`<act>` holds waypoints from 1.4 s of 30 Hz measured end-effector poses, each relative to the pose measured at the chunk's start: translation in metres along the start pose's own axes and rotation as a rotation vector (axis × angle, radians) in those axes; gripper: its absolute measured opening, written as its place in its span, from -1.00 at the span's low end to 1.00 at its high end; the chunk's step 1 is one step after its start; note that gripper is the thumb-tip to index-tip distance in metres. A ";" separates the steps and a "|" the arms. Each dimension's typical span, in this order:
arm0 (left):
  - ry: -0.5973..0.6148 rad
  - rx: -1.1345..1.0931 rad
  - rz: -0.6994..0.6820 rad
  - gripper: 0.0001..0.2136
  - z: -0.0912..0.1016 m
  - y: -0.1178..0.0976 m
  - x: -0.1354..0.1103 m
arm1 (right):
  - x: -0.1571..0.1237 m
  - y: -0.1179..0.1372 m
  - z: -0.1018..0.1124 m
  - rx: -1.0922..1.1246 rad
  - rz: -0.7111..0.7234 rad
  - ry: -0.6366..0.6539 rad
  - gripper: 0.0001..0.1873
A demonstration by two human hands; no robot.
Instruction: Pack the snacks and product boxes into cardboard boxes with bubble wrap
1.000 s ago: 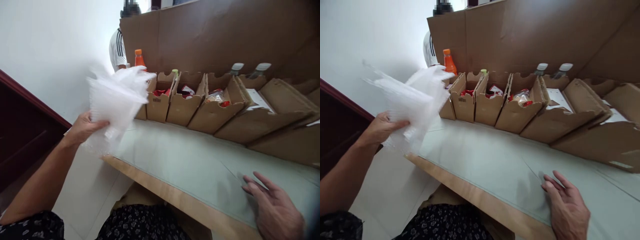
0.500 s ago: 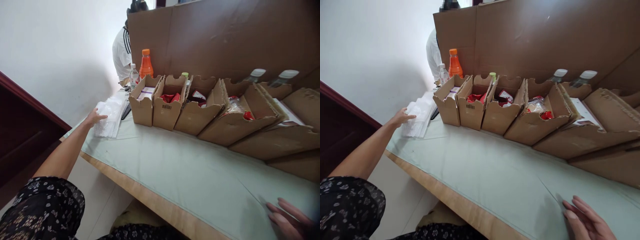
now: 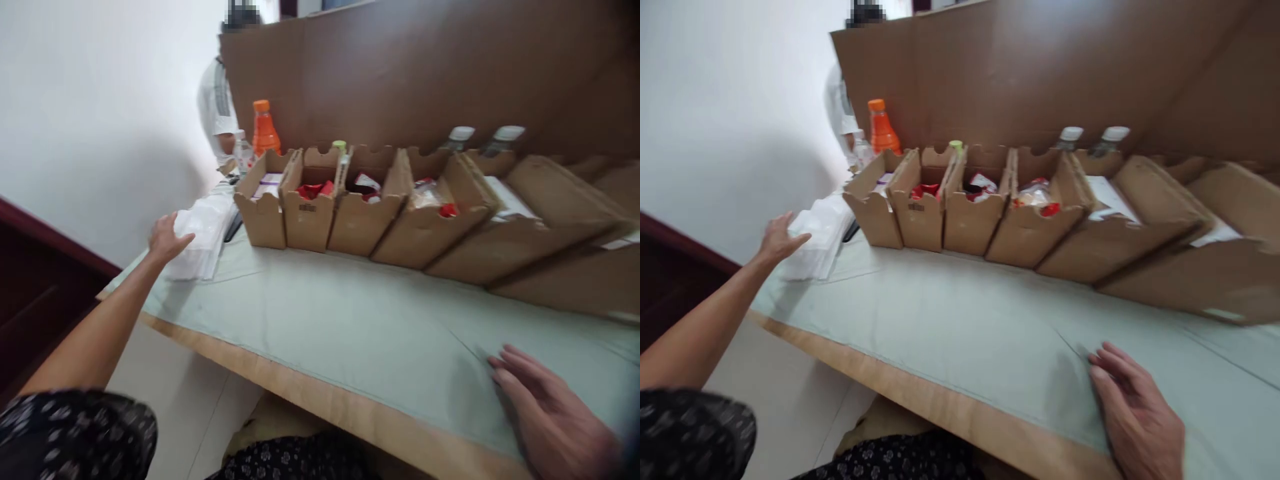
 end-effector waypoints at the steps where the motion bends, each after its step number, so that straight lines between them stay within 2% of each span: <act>1: 0.040 0.004 -0.050 -0.20 -0.004 -0.007 -0.008 | -0.004 0.009 -0.001 -0.016 0.050 0.030 -0.76; 3: 0.146 -0.005 -0.121 -0.20 -0.016 -0.020 -0.025 | -0.008 0.019 -0.002 -0.018 0.133 0.080 -0.73; 5: 0.135 -0.004 -0.155 -0.10 -0.021 -0.030 -0.041 | -0.008 0.020 0.000 0.011 0.164 0.100 -0.69; 8: -0.167 -0.002 -0.205 -0.15 -0.012 -0.050 -0.076 | -0.009 0.017 0.003 0.048 0.208 0.101 -0.71; 10: -0.227 -0.088 -0.374 -0.20 -0.024 -0.083 -0.117 | -0.012 0.019 0.003 0.043 0.251 0.112 -0.74; 13: -0.066 -0.186 -0.724 -0.19 -0.069 -0.154 -0.193 | -0.020 0.027 0.001 0.015 0.316 0.147 -0.77; 15: 0.037 -0.235 -0.864 -0.28 -0.098 -0.202 -0.238 | -0.023 0.032 0.001 0.010 0.350 0.164 -0.78; 19: 0.198 -0.279 -0.992 -0.40 -0.141 -0.287 -0.296 | -0.028 0.034 0.001 0.008 0.382 0.202 -0.79; 22: 0.305 -0.204 -1.030 -0.44 -0.165 -0.324 -0.320 | -0.034 0.033 0.002 0.010 0.394 0.211 -0.78; 25: 0.328 -0.123 -1.097 -0.51 -0.177 -0.333 -0.336 | -0.037 0.035 0.008 0.028 0.419 0.186 -0.77; 28: 0.303 -0.111 -1.140 -0.53 -0.179 -0.329 -0.343 | -0.019 0.043 0.033 0.018 0.468 0.101 -0.79; 32: 0.289 -0.100 -1.148 -0.51 -0.178 -0.327 -0.343 | 0.048 0.069 0.092 -0.120 0.563 -0.113 -0.77; 35: 0.286 -0.094 -1.147 -0.52 -0.177 -0.330 -0.343 | 0.113 0.092 0.123 -0.271 0.627 -0.220 -0.60; 38: 0.303 -0.088 -1.142 -0.53 -0.176 -0.331 -0.343 | 0.165 0.105 0.127 -0.396 0.598 -0.237 -0.46; 42: 0.318 -0.089 -1.128 -0.54 -0.176 -0.329 -0.341 | 0.196 0.108 0.113 -0.579 0.531 -0.186 -0.42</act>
Point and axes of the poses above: each hand's wrist, its own x-axis towards the middle knuckle, its own z-axis out of the back of the hand, y = z × x, the point moved 8 cm from there along x, towards the middle knuckle, and after that the axes turned 6 degrees about -y, right-handed, at the moved point
